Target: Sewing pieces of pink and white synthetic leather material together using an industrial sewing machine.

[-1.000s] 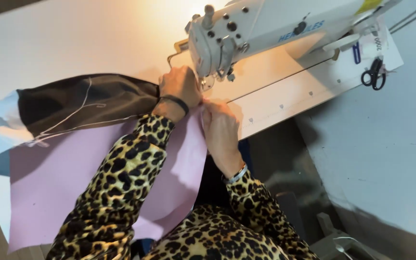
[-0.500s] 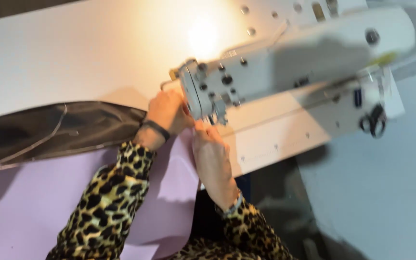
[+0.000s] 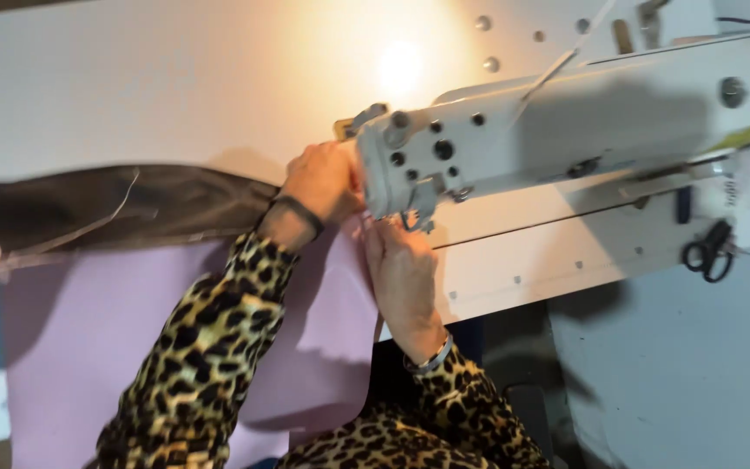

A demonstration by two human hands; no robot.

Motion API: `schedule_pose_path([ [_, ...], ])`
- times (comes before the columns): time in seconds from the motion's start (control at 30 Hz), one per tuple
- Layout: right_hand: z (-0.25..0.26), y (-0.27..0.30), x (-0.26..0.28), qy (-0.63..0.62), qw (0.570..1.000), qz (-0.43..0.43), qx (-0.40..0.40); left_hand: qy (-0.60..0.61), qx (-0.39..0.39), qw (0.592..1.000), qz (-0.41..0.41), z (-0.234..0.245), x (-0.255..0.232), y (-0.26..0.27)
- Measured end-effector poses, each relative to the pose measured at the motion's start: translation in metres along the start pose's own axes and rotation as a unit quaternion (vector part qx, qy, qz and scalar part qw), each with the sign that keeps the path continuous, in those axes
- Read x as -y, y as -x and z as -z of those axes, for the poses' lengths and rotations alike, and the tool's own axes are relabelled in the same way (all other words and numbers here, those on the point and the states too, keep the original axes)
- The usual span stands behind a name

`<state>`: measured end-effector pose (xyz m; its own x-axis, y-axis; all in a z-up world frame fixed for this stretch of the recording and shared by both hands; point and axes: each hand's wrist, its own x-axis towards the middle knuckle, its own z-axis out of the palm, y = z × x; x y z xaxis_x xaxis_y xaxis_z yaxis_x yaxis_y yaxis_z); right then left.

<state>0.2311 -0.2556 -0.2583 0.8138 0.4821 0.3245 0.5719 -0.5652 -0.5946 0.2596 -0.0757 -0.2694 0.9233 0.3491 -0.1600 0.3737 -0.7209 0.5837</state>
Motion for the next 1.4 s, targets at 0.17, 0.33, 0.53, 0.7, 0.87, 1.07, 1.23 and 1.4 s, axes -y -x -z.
schedule_pose_path([
  [0.17,0.006,0.014,0.007,0.119,0.991,0.02,0.051,-0.063,-0.003,0.996,-0.067,-0.026,0.021,-0.002],
  [0.33,0.0,0.018,-0.004,0.058,0.996,-0.004,0.063,-0.051,0.039,0.997,-0.048,0.0,-0.009,0.005],
  [0.53,0.007,0.016,0.008,-0.026,0.998,-0.058,0.02,-0.048,0.048,0.997,-0.027,-0.001,-0.008,0.005],
  [0.7,0.003,0.022,-0.001,-0.037,0.998,-0.04,-0.014,-0.065,0.036,0.997,-0.016,0.004,-0.01,0.01],
  [0.87,0.029,0.033,-0.034,-0.143,0.986,-0.073,-0.05,-0.064,0.055,0.996,-0.006,0.001,-0.012,0.008],
  [1.07,0.101,0.031,-0.146,0.23,0.953,0.079,-0.181,-0.083,0.063,0.994,0.023,0.013,-0.02,0.01],
  [1.23,0.127,0.018,-0.178,0.214,0.96,0.059,-0.17,-0.063,0.063,0.993,0.082,0.01,-0.021,0.014],
  [1.4,0.133,0.013,-0.184,0.213,0.956,0.106,-0.171,-0.046,-0.002,0.995,0.092,-0.007,-0.012,-0.002],
])
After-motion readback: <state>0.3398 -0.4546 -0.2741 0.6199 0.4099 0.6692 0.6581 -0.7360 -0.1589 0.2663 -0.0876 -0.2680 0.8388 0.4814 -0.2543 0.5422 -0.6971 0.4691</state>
